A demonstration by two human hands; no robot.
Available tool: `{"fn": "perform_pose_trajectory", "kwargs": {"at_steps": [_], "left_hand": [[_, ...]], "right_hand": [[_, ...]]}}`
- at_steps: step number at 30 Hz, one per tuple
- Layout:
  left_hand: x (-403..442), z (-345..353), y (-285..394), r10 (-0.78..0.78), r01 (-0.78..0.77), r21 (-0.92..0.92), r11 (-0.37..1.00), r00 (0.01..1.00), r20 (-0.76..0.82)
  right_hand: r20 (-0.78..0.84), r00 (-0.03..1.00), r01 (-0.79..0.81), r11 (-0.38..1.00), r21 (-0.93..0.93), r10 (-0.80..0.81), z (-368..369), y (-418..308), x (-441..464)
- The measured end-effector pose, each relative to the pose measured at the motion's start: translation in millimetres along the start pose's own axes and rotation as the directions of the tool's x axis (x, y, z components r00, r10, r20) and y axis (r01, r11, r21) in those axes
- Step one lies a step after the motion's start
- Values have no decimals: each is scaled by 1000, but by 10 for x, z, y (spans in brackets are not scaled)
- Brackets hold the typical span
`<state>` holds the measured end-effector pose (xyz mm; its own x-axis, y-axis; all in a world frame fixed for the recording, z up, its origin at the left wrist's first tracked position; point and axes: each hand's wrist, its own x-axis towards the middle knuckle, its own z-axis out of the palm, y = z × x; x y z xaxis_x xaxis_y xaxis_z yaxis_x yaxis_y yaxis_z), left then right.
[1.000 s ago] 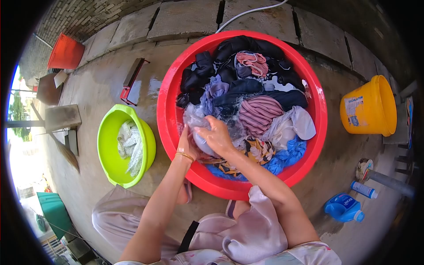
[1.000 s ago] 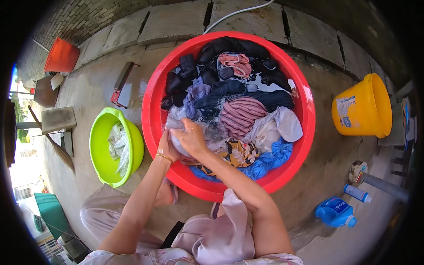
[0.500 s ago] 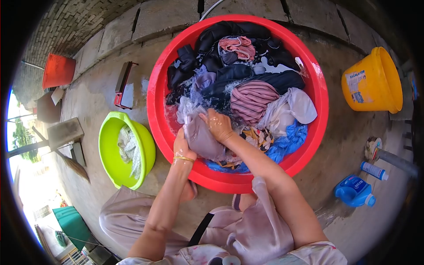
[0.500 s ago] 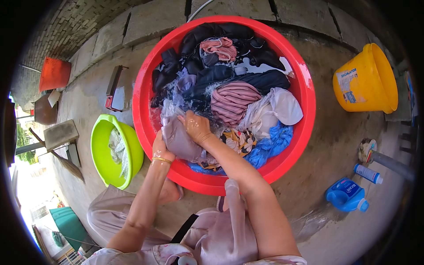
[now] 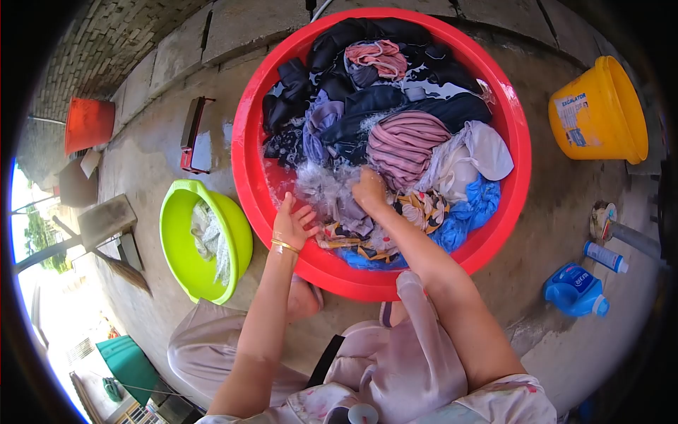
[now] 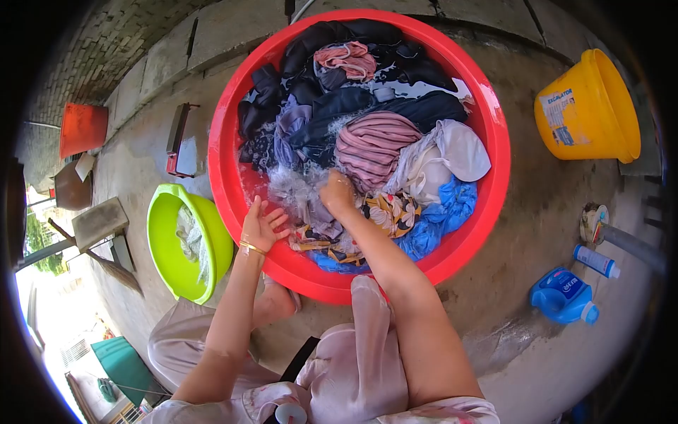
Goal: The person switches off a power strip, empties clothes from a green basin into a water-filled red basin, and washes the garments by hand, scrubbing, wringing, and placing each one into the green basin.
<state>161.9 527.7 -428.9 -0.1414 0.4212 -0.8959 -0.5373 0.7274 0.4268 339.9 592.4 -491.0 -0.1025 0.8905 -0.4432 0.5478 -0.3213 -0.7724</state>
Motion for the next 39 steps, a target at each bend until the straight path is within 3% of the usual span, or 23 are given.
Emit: {"fn": "perform_pose_trajectory", "kwargs": {"at_steps": [1,3,5,6,8,10,11,13,19,21,23,25,26,27,29,30,31,33,34,35,37,38,39], "left_hand": [[-161,105,78,7,-7,-53,999,1000,-6],[-253,272,117,-55,55,-80,995,998,3],[145,81,-44,254,-166,-276,947,911,324],[339,-76,-200,503,-375,-337,864,682,531],[247,71,-180,490,-362,-334,870,710,506],[23,130,-185,479,-356,-337,872,763,434],[-107,133,-208,476,-358,-338,871,786,395],[-410,53,-280,465,-358,-340,870,825,321],[-431,759,63,376,-314,-373,873,921,105],[-534,841,164,347,-308,-389,868,937,33],[-557,780,141,302,-272,-394,878,953,17],[-240,536,64,410,-411,-108,905,912,-29],[-217,459,62,318,-323,-49,945,944,-89],[-150,457,11,318,-322,-50,945,944,-86],[59,415,-184,290,-255,266,930,952,-100],[454,227,-404,467,-496,388,777,867,175],[575,147,-433,473,-505,384,773,862,181],[681,11,-365,104,-107,17,994,986,132],[174,284,-124,77,-78,3,997,993,92],[9,356,-26,76,-77,7,997,992,98],[-155,388,112,-89,70,-113,991,980,-176],[-172,440,109,-129,111,-127,986,980,-149],[-59,362,52,-124,107,-127,986,983,-134]], "right_hand": [[-161,985,55,998,-8,-55,-40,-190,-68],[-237,917,366,914,174,-321,-36,-560,-390],[-159,908,420,846,330,-388,-196,-1049,-775],[-199,864,504,796,336,-462,-249,-1221,-927],[-244,813,583,739,338,-529,-343,-1424,-1119],[-161,654,756,629,182,-739,-398,-1549,-1208],[-166,651,758,624,189,-741,-387,-1564,-1190],[-222,502,861,508,35,-836,-334,-1534,-1119],[-361,654,724,689,44,-665,-396,-1094,-535],[-244,837,513,858,37,-490,-389,-818,-336],[-144,937,311,947,-80,-320,-357,-465,-134],[-168,972,142,980,-140,-165,-382,-260,-97],[-156,985,60,993,-102,-75,-456,-245,-115],[-158,985,59,993,-105,-75,-428,-234,-131],[-130,946,270,942,-199,-299,-282,-194,-272],[90,935,353,900,-256,-342,-214,-180,-334],[84,934,358,897,-261,-348,-19,51,-270],[32,903,424,880,-213,-428,448,627,-26],[133,972,196,981,-7,-194,185,433,3],[126,973,194,981,-8,-191,0,254,-50],[84,996,-22,991,-133,34,-173,-65,-113],[-186,964,175,980,-92,-189,5,-81,-167],[-234,914,334,942,-31,-331,49,-225,-272]]}}
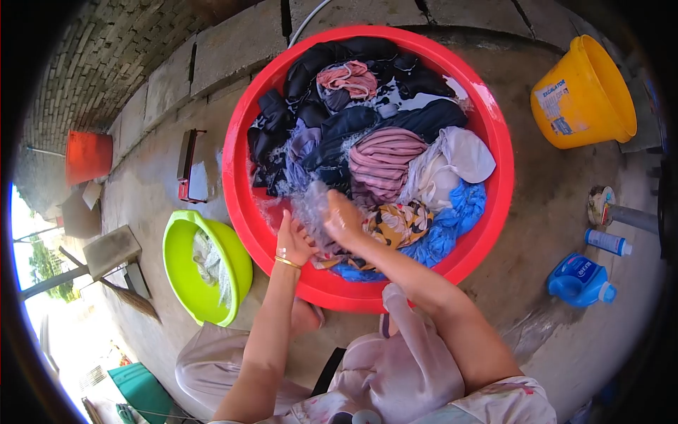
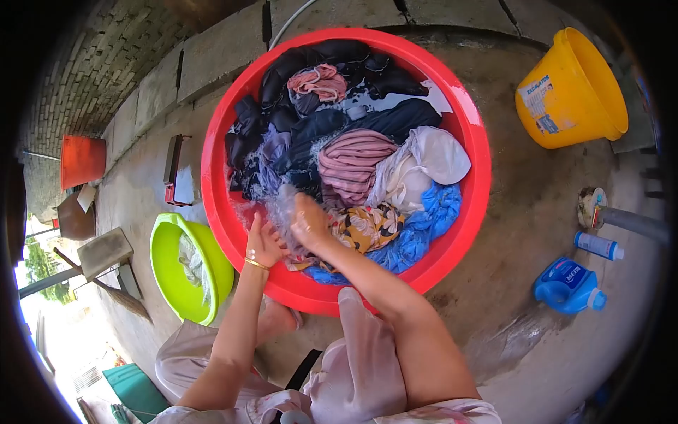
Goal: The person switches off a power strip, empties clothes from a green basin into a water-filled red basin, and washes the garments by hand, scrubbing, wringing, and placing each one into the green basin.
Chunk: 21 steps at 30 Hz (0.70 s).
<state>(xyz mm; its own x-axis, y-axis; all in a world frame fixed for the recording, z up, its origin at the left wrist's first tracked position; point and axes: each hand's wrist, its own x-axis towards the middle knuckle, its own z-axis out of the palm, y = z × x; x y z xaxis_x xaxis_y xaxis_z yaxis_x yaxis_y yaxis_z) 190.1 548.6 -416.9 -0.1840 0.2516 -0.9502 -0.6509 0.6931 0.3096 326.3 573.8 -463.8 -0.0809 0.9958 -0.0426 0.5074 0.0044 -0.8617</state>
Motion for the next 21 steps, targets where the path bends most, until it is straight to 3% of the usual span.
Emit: {"fn": "perform_pose_trajectory", "kwargs": {"at_steps": [1,2,6,9,12,16,18,20,21], "left_hand": [[255,-139,-44,148,-137,-58,989,951,271],[408,-183,-71,287,-246,-149,958,811,509],[350,-121,-119,326,-242,-222,944,778,538],[233,-64,-41,387,-254,-304,918,740,550],[101,-14,-28,433,-248,-379,892,707,559],[-231,17,-90,469,-226,-454,862,695,545],[-506,259,-89,382,-296,-322,899,890,247],[-442,149,-88,399,-331,-281,901,886,237],[-356,80,-85,436,-433,-54,900,888,148]], "right_hand": [[96,995,23,995,95,-32,-161,-388,-65],[109,985,110,975,192,-133,-244,-680,-165],[82,867,456,849,268,-491,-486,-1371,-379],[-49,809,580,782,228,-585,-441,-1484,-339],[-141,812,584,784,208,-567,-350,-1267,-119],[-166,926,360,923,133,-338,-375,-763,132],[32,985,165,985,49,-167,-249,-314,191],[161,983,113,979,-169,-86,-106,132,141],[166,984,97,969,-227,-59,-128,200,90]]}}
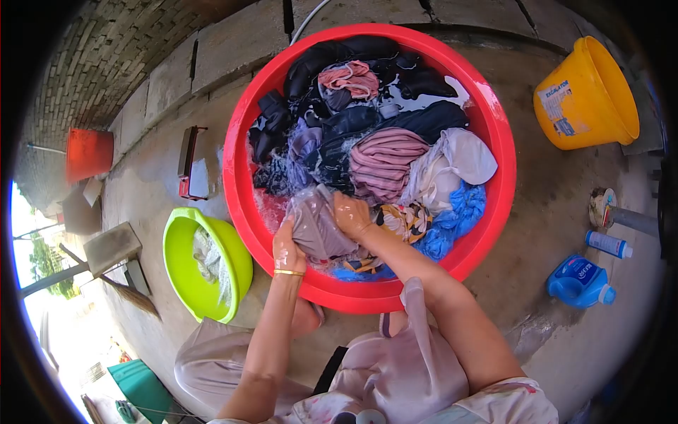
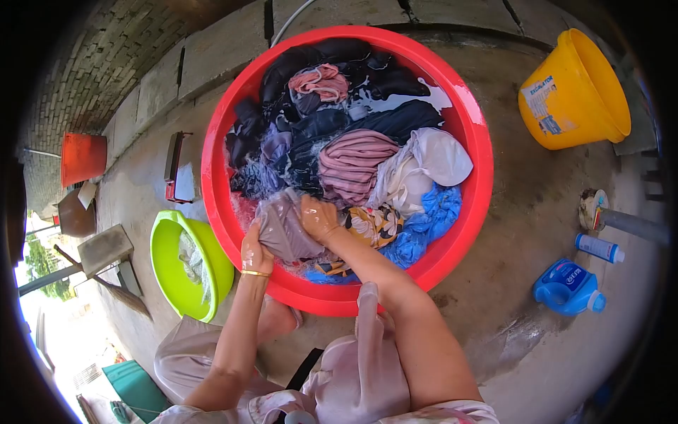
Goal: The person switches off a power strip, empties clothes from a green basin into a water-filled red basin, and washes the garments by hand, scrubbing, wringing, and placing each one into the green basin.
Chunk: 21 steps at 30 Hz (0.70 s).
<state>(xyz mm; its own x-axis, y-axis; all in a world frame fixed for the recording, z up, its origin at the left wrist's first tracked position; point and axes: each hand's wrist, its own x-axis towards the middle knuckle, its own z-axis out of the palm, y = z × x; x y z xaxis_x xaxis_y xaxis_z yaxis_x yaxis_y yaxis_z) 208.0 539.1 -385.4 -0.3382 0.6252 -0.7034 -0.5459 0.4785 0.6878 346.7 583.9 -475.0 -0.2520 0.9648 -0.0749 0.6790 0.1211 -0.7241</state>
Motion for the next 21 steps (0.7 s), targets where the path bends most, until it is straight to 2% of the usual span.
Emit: {"fn": "perform_pose_trajectory", "kwargs": {"at_steps": [1,2,3,4,5,6,7,8,9,11,12,13,14,15,16,17,18,21], "left_hand": [[80,-91,-53,53,-33,243,969,996,-76],[182,-296,-101,-54,48,130,990,998,37],[278,-405,-141,-52,47,131,990,998,35],[320,-445,-145,106,-63,444,894,992,-72],[352,-488,-140,286,-116,716,688,951,-121],[375,-546,-113,290,-119,715,689,949,-122],[334,-511,-8,473,-289,857,427,879,61],[275,-436,105,582,-410,905,112,765,275],[179,-265,255,584,-411,904,116,765,273],[4,149,566,464,-581,657,480,804,372],[21,266,639,459,-575,659,484,809,368],[57,376,710,360,-565,471,678,813,457],[104,453,758,280,-486,264,833,783,556],[153,492,804,278,-484,266,834,784,554],[203,501,872,48,-249,222,943,759,649],[233,476,943,-162,10,207,978,659,734],[482,196,773,34,117,-90,989,415,909],[494,136,671,-3,132,-67,989,468,884]], "right_hand": [[7,1000,-25,998,-58,25,-10,79,-50],[9,1000,-19,998,-54,20,414,537,-96],[103,995,9,990,-138,5,847,998,-167],[196,981,44,975,-218,0,883,983,-59],[194,981,45,975,-217,-2,881,989,-64],[198,976,-54,985,-165,87,850,1017,-85],[205,963,-154,982,-113,174,459,771,-56],[309,911,-243,961,-134,274,-55,369,18],[309,911,-240,961,-138,272,-344,99,12],[101,995,-3,984,178,-16,-703,-318,-73],[79,992,77,963,257,-100,-831,-489,-75],[47,983,154,930,334,-180,-962,-659,-68],[1,972,212,876,432,-236,-1156,-852,-27],[-51,957,270,809,523,-286,-1367,-1036,33],[-66,947,284,719,634,-316,-1560,-1192,88],[-85,935,293,614,733,-344,-1727,-1316,153],[-84,935,292,610,737,-346,-1859,-1404,230],[-134,928,329,593,735,-349,-2103,-1493,454]]}}
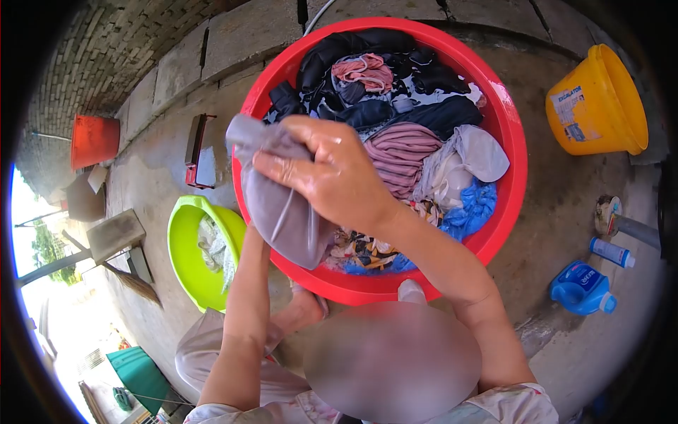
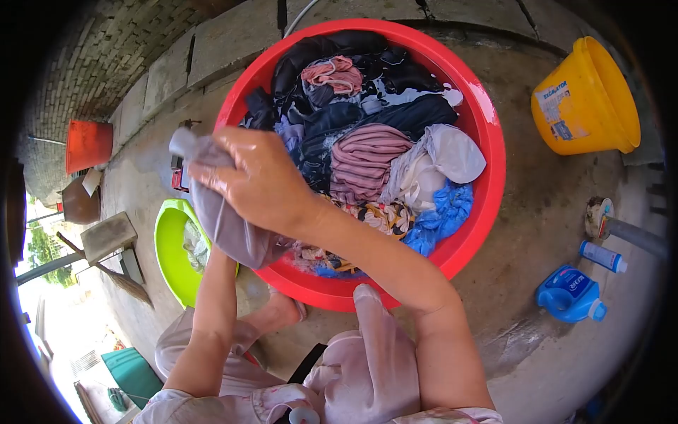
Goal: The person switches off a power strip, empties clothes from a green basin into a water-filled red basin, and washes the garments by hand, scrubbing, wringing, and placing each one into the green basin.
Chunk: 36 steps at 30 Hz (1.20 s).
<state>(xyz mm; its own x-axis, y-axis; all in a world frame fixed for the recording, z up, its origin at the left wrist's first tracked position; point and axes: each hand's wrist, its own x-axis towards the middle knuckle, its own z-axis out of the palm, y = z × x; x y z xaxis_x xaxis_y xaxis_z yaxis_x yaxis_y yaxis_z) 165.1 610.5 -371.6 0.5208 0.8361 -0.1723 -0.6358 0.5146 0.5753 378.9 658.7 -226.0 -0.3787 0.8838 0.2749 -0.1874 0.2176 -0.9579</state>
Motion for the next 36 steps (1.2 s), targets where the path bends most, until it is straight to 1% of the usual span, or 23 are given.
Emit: {"fn": "perform_pose_trajectory", "kwargs": {"at_steps": [2,5,9,10,12,14,16,17,18,19,20,22,23,24,26,27,28,29,31,32,33,34,36], "left_hand": [[-9,1,-75,-22,21,-6,1000,998,-62],[-20,19,-201,-49,48,-14,999,987,-152],[52,119,-441,-99,92,-42,995,965,-241],[50,219,-468,-151,93,-311,946,974,-168],[89,407,-482,-147,82,-402,912,980,-131],[113,512,-448,-112,57,-479,876,990,-87],[139,559,-447,-70,32,-553,833,996,-47],[170,586,-457,-12,-125,-397,909,946,-325],[193,613,-444,90,-239,-196,951,819,-566],[130,662,-415,-8,-88,-410,908,974,-227],[55,729,-394,8,-103,-412,905,974,-225],[-66,883,-338,74,-137,-284,949,973,-220],[-118,928,-306,65,-183,-351,918,944,-323],[-151,922,-273,102,-215,-346,913,944,-315],[-190,1010,-99,-25,-123,-322,939,907,-421],[-183,1180,-13,-43,-110,-282,953,874,-484],[-202,1135,23,-32,-98,-264,960,894,-447],[-224,1384,126,-10,-118,-258,959,894,-447],[-261,1659,270,17,-112,-173,979,882,-471],[-289,1878,389,-10,-72,-170,983,898,-439],[-269,1885,410,55,-94,-99,991,937,-344],[-301,2065,494,72,-103,-104,989,961,-269],[-330,2377,601,168,-186,-67,980,964,-208]], "right_hand": [[-233,955,-67,899,433,183,-62,4,111],[-392,859,10,754,657,330,-187,109,153],[-590,754,174,777,605,290,-336,600,100],[-653,705,128,857,499,276,-348,693,47],[-712,659,75,921,382,242,-292,832,-62],[-532,845,-88,995,-41,53,-91,894,-315],[-315,930,10,867,-498,-192,118,984,-528],[-305,931,22,865,-501,-200,188,958,-621],[-115,967,115,794,-597,-227,249,919,-701],[82,970,223,711,-667,-228,294,865,-753],[98,968,237,706,-667,-232,328,799,-790],[278,940,338,656,-675,-197,349,611,-795],[352,924,358,662,-658,-149,333,450,-756],[381,909,393,647,-653,-168,304,337,-713],[434,888,355,825,-441,-150,213,85,-608],[482,873,291,866,-405,-68,132,-40,-579],[462,873,321,898,-302,-157,86,-190,-521],[440,897,140,965,-222,-29,34,-463,-468],[188,959,-209,977,-42,213,12,-781,-414],[87,961,-256,964,-68,261,-42,-904,-339],[-7,975,-221,975,32,221,-82,-932,-276],[-92,946,-304,949,85,311,-80,-1127,-223],[-118,886,-425,888,173,447,-85,-1349,-188]]}}
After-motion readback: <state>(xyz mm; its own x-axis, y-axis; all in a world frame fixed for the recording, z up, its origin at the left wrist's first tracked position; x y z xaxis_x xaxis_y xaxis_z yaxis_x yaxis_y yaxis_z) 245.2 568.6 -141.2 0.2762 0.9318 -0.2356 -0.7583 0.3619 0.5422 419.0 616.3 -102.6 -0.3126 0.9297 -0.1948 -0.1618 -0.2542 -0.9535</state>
